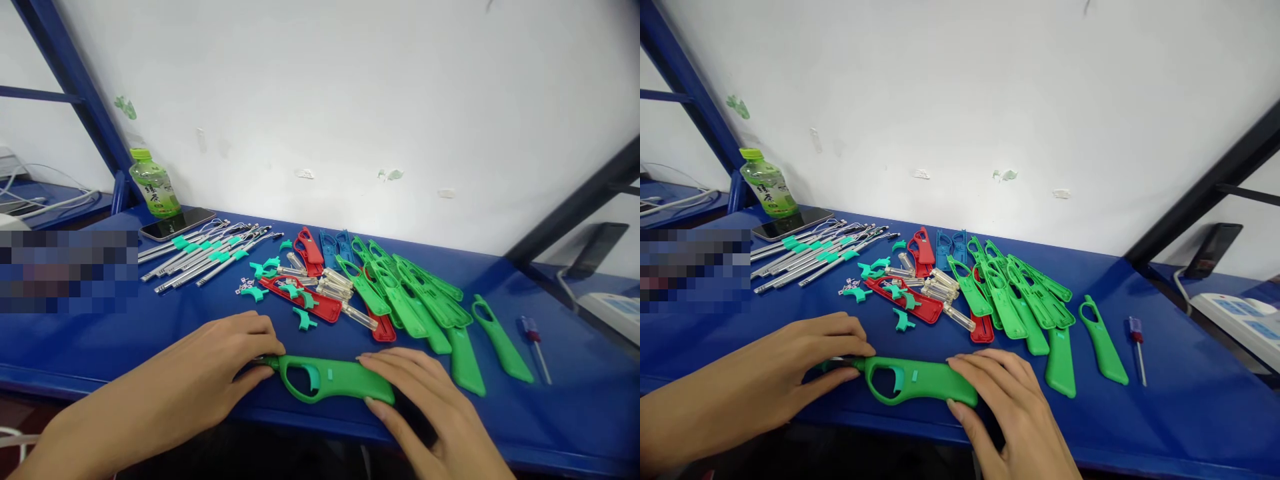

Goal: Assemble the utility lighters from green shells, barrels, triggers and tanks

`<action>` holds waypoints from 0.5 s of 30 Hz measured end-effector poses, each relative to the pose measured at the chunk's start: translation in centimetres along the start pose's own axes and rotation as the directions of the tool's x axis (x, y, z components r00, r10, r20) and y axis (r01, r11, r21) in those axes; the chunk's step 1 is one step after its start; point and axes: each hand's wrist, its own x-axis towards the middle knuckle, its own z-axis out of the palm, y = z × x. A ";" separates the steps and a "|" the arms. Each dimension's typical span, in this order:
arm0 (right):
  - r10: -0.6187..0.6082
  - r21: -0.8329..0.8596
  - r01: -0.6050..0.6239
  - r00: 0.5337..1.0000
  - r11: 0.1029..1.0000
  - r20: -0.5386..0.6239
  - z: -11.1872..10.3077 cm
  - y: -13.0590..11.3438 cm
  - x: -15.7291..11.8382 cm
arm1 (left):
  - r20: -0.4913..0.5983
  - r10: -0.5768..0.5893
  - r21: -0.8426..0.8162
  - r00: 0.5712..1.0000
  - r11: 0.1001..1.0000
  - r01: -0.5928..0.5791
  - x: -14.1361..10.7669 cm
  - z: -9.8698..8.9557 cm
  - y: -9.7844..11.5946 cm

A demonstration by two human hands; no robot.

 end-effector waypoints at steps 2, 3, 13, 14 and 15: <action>-0.013 -0.010 0.013 0.999 1.000 -0.029 0.0 -0.1 0.0 | 0.003 0.002 -0.006 1.000 1.000 -0.002 0.1 0.0 0.0; -0.017 -0.015 0.016 0.999 1.000 -0.045 0.1 -0.1 0.0 | 0.008 0.000 -0.008 1.000 1.000 0.000 0.1 0.0 0.1; 0.057 -0.038 -0.056 0.998 0.998 0.025 0.4 0.5 -0.7 | 0.030 -0.059 -0.021 0.998 0.998 0.060 0.0 0.6 0.2; 0.062 -0.051 -0.060 0.997 0.997 0.041 0.4 0.5 -0.8 | 0.022 -0.068 -0.018 0.997 0.997 0.069 -0.1 0.7 0.2; 0.069 -0.061 -0.066 0.996 0.996 0.052 0.4 0.4 -0.9 | 0.015 -0.072 -0.015 0.997 0.997 0.073 -0.1 0.8 0.1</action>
